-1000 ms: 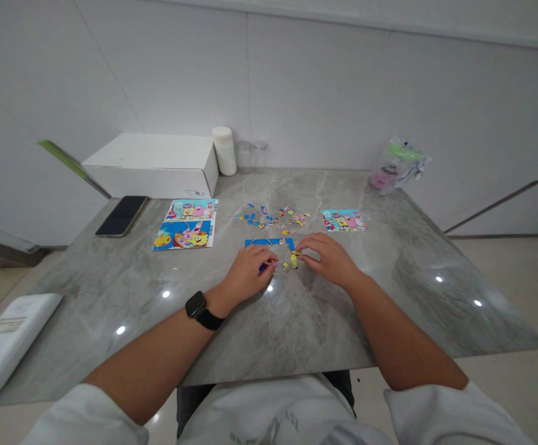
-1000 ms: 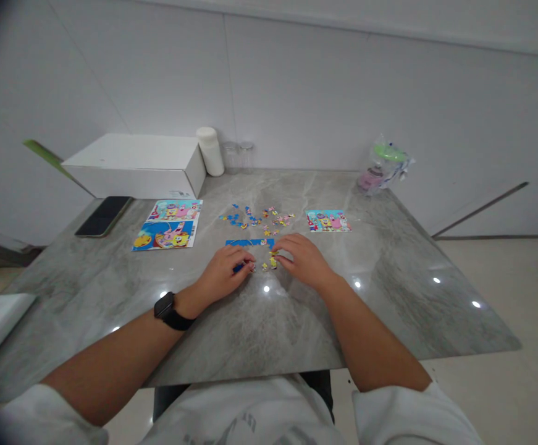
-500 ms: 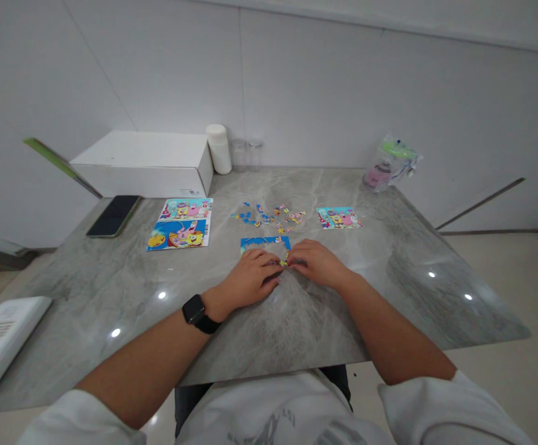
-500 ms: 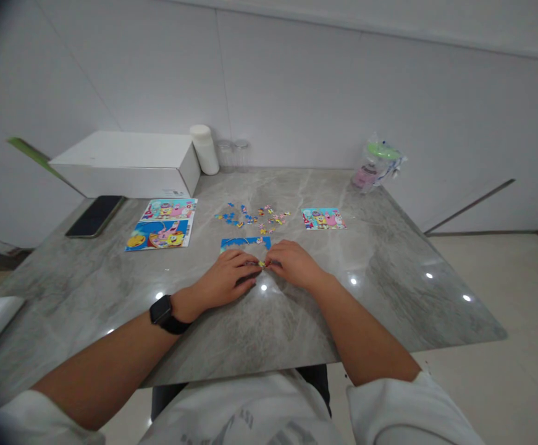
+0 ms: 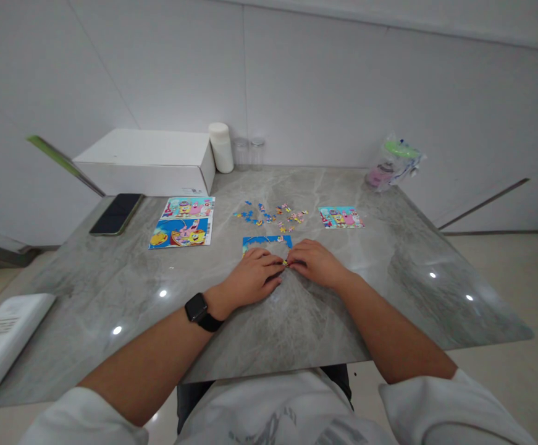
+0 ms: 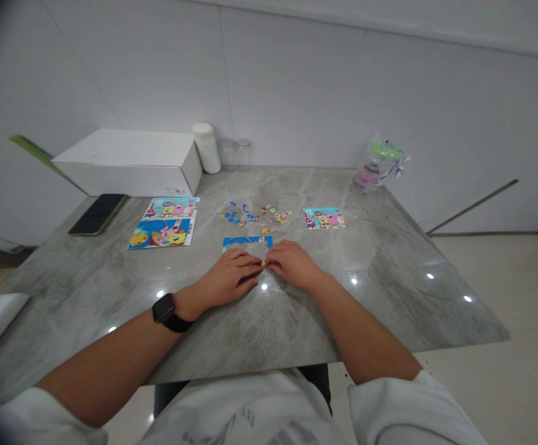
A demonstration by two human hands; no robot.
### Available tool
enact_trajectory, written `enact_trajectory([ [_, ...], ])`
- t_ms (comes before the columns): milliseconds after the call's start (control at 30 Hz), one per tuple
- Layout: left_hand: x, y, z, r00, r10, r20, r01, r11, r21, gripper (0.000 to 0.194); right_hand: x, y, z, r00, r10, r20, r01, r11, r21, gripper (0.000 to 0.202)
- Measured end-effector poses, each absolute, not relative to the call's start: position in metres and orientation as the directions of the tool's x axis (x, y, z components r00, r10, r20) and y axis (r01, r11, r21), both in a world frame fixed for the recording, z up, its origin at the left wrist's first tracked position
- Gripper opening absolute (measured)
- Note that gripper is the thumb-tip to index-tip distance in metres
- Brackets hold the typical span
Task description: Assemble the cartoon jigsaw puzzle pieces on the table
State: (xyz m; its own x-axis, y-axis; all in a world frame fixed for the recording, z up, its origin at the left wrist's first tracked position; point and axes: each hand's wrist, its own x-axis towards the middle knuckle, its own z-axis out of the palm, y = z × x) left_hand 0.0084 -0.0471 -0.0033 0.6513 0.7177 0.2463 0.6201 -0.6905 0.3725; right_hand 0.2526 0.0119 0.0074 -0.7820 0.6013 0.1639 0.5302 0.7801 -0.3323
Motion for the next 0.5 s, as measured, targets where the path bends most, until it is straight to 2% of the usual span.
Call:
enact_trajectory([
  [500,0.009,-0.049,-0.003,0.637,0.726,0.260,0.640,-0.685,0.348,0.036,0.265,0.018,0.008,-0.734,0.668,0.122,0.605,0.725,-0.328,0.014],
])
